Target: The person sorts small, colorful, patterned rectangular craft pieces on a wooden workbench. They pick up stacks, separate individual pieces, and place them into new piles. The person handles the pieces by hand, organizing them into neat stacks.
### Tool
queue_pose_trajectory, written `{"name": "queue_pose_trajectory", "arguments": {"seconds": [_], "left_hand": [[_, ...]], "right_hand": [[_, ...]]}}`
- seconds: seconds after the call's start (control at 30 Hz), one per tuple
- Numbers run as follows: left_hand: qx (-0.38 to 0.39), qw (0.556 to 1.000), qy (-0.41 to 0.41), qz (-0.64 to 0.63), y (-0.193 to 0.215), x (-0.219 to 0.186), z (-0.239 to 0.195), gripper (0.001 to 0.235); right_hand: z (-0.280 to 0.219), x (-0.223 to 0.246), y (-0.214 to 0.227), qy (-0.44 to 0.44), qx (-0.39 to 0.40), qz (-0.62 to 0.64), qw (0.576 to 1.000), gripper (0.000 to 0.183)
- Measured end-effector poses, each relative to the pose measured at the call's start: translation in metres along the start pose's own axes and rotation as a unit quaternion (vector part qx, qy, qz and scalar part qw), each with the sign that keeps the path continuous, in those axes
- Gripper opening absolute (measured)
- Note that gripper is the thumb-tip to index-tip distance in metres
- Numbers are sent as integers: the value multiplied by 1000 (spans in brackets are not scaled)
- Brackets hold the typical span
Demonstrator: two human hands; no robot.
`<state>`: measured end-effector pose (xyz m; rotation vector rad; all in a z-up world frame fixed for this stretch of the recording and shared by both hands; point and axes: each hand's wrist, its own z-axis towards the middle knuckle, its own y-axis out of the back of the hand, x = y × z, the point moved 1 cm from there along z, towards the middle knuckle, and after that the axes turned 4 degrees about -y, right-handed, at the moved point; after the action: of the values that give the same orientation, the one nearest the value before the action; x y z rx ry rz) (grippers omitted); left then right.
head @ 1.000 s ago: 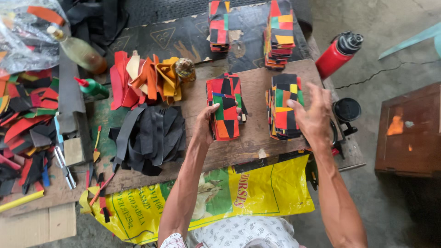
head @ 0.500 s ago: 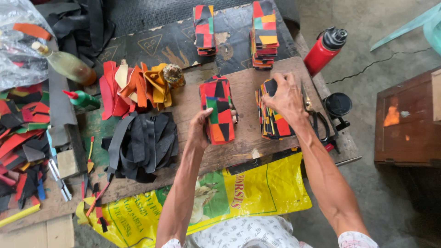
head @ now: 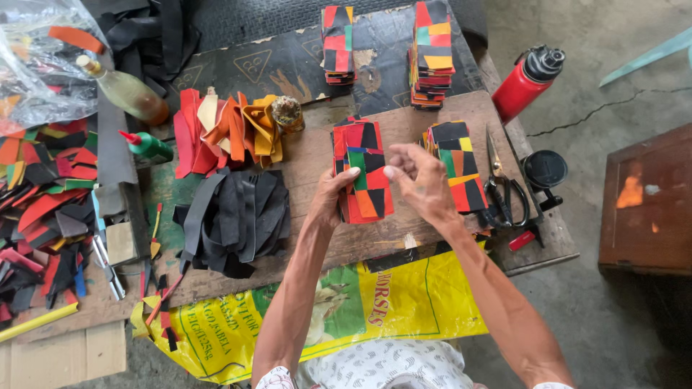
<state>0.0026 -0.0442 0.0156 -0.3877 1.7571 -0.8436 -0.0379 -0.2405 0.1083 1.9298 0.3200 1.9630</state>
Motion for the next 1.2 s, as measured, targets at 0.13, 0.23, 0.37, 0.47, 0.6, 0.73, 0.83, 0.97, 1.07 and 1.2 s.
{"name": "queue_pose_trajectory", "arguments": {"seconds": [0.13, 0.23, 0.37, 0.47, 0.6, 0.73, 0.83, 0.97, 1.07, 1.2], "left_hand": [[-18, 999, 0, 28, 3, 0, -3, 36], [-4, 1000, -5, 29, 0, -4, -2, 35], [-2, 1000, -8, 29, 0, -4, -4, 33], [-55, 997, 30, -38, 5, -4, -5, 34], [20, 998, 2, -62, 14, -9, -4, 33], [-27, 999, -23, -9, 25, -12, -5, 31], [-22, 999, -31, 2, 25, -9, -3, 31], [-22, 998, -52, 37, 18, -3, -7, 32], [-12, 999, -34, 35, 12, -6, -16, 33], [-23, 991, 37, -124, 3, -28, -22, 40]], "right_hand": [[0, 1, -10, -21, 21, 18, 999, 44], [1, -1, -11, -38, 17, 11, 999, 46], [3, -17, -15, -93, 33, 36, 995, 43], [8, -33, -19, -81, 39, 127, 988, 33], [15, -50, -11, -19, -24, 262, 965, 20], [12, -59, -4, -85, -17, 363, 928, 17], [9, -57, -14, -64, 17, 381, 922, 20], [7, -53, -42, -104, 58, 286, 951, 28], [0, -52, -52, -94, 58, 288, 951, 31], [7, -51, -39, -53, 0, 347, 936, 34]]}}
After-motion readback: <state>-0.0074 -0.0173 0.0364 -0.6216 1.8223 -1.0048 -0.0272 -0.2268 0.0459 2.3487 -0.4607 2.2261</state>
